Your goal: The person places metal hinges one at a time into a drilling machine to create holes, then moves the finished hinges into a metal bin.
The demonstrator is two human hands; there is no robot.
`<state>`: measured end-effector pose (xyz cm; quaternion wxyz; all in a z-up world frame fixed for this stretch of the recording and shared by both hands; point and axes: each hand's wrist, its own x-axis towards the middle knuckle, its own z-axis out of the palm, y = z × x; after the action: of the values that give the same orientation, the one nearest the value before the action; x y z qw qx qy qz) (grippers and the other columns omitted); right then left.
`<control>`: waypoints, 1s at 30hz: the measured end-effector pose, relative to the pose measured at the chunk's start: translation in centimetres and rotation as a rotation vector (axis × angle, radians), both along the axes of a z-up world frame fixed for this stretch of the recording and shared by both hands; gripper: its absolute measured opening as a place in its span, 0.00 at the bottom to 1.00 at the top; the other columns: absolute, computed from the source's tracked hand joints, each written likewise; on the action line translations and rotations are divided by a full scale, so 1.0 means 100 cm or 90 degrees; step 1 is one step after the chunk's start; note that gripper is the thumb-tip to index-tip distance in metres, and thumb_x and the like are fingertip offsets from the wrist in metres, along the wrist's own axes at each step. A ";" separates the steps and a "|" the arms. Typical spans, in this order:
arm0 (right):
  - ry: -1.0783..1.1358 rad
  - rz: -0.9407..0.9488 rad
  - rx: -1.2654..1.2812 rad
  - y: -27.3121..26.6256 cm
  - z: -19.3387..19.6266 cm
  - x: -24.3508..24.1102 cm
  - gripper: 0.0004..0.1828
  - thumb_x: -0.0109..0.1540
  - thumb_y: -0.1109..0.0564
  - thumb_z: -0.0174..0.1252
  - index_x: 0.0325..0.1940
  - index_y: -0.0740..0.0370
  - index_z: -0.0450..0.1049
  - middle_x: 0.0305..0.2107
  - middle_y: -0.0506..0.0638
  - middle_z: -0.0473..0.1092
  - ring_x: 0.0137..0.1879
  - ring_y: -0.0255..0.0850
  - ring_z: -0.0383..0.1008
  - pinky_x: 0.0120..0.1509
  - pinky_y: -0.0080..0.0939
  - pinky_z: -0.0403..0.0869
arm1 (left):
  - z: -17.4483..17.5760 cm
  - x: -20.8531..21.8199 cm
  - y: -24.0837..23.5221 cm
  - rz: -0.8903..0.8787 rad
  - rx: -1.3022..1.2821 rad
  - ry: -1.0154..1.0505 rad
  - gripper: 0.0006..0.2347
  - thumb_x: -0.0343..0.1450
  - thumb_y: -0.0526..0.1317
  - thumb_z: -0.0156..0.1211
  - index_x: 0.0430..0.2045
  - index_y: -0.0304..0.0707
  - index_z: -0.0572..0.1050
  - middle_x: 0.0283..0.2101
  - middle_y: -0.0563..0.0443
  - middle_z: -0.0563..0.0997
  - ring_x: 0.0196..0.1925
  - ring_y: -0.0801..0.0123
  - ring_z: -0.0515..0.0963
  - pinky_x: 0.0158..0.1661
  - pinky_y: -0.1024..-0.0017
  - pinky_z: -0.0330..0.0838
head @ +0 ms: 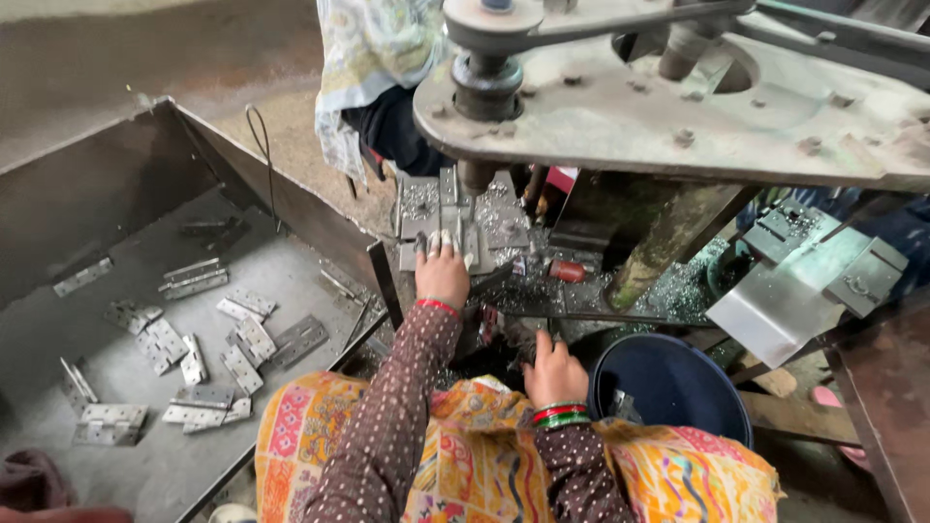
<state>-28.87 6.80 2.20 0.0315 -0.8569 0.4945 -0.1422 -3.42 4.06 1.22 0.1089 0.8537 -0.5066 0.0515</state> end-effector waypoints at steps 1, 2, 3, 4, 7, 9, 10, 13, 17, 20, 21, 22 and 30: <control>0.000 -0.001 -0.011 0.000 -0.003 -0.002 0.35 0.50 0.48 0.71 0.60 0.52 0.68 0.37 0.56 0.72 0.37 0.55 0.77 0.37 0.56 0.76 | 0.002 0.003 -0.005 0.000 -0.014 -0.001 0.14 0.73 0.39 0.46 0.46 0.38 0.80 0.61 0.44 0.75 0.68 0.55 0.69 0.66 0.47 0.56; 0.005 -0.002 -0.008 0.001 -0.008 -0.004 0.35 0.50 0.48 0.71 0.60 0.52 0.68 0.37 0.56 0.72 0.37 0.55 0.77 0.37 0.56 0.76 | 0.003 0.004 -0.007 0.000 -0.027 -0.002 0.14 0.73 0.39 0.47 0.44 0.38 0.81 0.60 0.44 0.76 0.68 0.56 0.70 0.66 0.46 0.56; 0.046 0.001 0.027 -0.002 -0.014 -0.006 0.37 0.53 0.48 0.69 0.64 0.51 0.65 0.42 0.56 0.72 0.41 0.54 0.78 0.42 0.55 0.77 | 0.003 0.004 -0.008 -0.001 -0.026 0.003 0.14 0.73 0.39 0.47 0.44 0.38 0.81 0.60 0.44 0.76 0.68 0.56 0.70 0.66 0.46 0.56; 0.087 0.004 0.061 -0.005 -0.022 -0.008 0.39 0.57 0.48 0.68 0.69 0.51 0.61 0.47 0.56 0.72 0.45 0.53 0.79 0.46 0.53 0.78 | 0.003 0.004 -0.008 -0.001 -0.066 -0.018 0.13 0.72 0.40 0.47 0.41 0.38 0.81 0.59 0.43 0.76 0.67 0.54 0.70 0.64 0.47 0.57; 0.320 -0.053 0.375 -0.011 -0.057 -0.007 0.59 0.59 0.42 0.69 0.80 0.55 0.36 0.61 0.68 0.61 0.59 0.60 0.72 0.59 0.55 0.74 | -0.001 0.005 -0.012 0.004 -0.098 -0.024 0.13 0.72 0.40 0.48 0.40 0.38 0.82 0.59 0.43 0.76 0.65 0.54 0.72 0.63 0.46 0.58; 0.332 -0.057 0.425 -0.018 -0.075 -0.008 0.64 0.59 0.40 0.71 0.80 0.55 0.31 0.66 0.70 0.52 0.64 0.61 0.69 0.63 0.54 0.73 | -0.004 0.007 -0.012 0.006 -0.094 -0.010 0.13 0.73 0.39 0.47 0.42 0.37 0.82 0.58 0.45 0.77 0.65 0.55 0.73 0.64 0.46 0.59; 0.345 -0.057 0.469 -0.023 -0.080 -0.008 0.68 0.58 0.38 0.72 0.80 0.54 0.25 0.72 0.73 0.43 0.68 0.61 0.65 0.67 0.52 0.71 | -0.005 0.009 -0.012 0.005 -0.103 -0.013 0.14 0.72 0.39 0.48 0.43 0.37 0.81 0.59 0.44 0.77 0.64 0.54 0.73 0.64 0.46 0.59; 0.287 0.013 0.379 -0.020 -0.083 -0.018 0.66 0.57 0.37 0.73 0.78 0.59 0.31 0.66 0.72 0.53 0.62 0.63 0.69 0.61 0.54 0.74 | -0.010 0.008 -0.010 -0.004 -0.091 0.012 0.14 0.72 0.39 0.48 0.44 0.37 0.81 0.59 0.45 0.77 0.63 0.54 0.74 0.64 0.47 0.59; 0.285 -0.018 0.294 -0.015 -0.049 -0.013 0.62 0.55 0.36 0.70 0.80 0.55 0.39 0.56 0.65 0.67 0.55 0.59 0.76 0.58 0.55 0.76 | -0.010 0.009 -0.017 -0.015 -0.076 -0.003 0.15 0.70 0.40 0.48 0.45 0.37 0.80 0.60 0.42 0.75 0.64 0.53 0.71 0.62 0.47 0.57; 0.208 -0.008 0.150 -0.021 -0.040 -0.009 0.46 0.57 0.37 0.68 0.71 0.55 0.56 0.50 0.62 0.72 0.50 0.57 0.80 0.52 0.54 0.79 | -0.006 0.021 -0.035 -0.015 -0.024 0.007 0.14 0.71 0.40 0.48 0.45 0.40 0.80 0.63 0.44 0.73 0.70 0.56 0.66 0.67 0.48 0.53; 0.219 -0.009 0.179 -0.024 -0.045 -0.006 0.47 0.57 0.37 0.68 0.72 0.55 0.54 0.51 0.63 0.71 0.51 0.57 0.79 0.53 0.55 0.79 | -0.008 0.022 -0.039 -0.016 -0.022 0.008 0.14 0.71 0.40 0.48 0.45 0.40 0.80 0.63 0.44 0.73 0.70 0.56 0.66 0.67 0.48 0.53; 0.243 -0.013 0.231 -0.020 -0.053 -0.008 0.49 0.57 0.37 0.68 0.73 0.55 0.52 0.52 0.63 0.70 0.52 0.58 0.78 0.54 0.55 0.78 | -0.010 0.023 -0.043 -0.008 -0.006 0.030 0.14 0.74 0.40 0.47 0.47 0.40 0.80 0.64 0.43 0.73 0.70 0.56 0.67 0.68 0.49 0.54; 0.281 -0.013 0.359 -0.011 -0.050 -0.015 0.61 0.55 0.37 0.72 0.78 0.56 0.39 0.61 0.68 0.61 0.61 0.62 0.72 0.63 0.56 0.74 | -0.010 0.025 -0.027 -0.037 0.002 -0.003 0.13 0.73 0.39 0.48 0.42 0.41 0.82 0.63 0.44 0.75 0.68 0.58 0.70 0.69 0.51 0.55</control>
<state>-30.36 5.70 -2.77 0.1576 -0.8195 0.5178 0.1883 -0.95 1.38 0.26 0.1081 0.8387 -0.5315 0.0492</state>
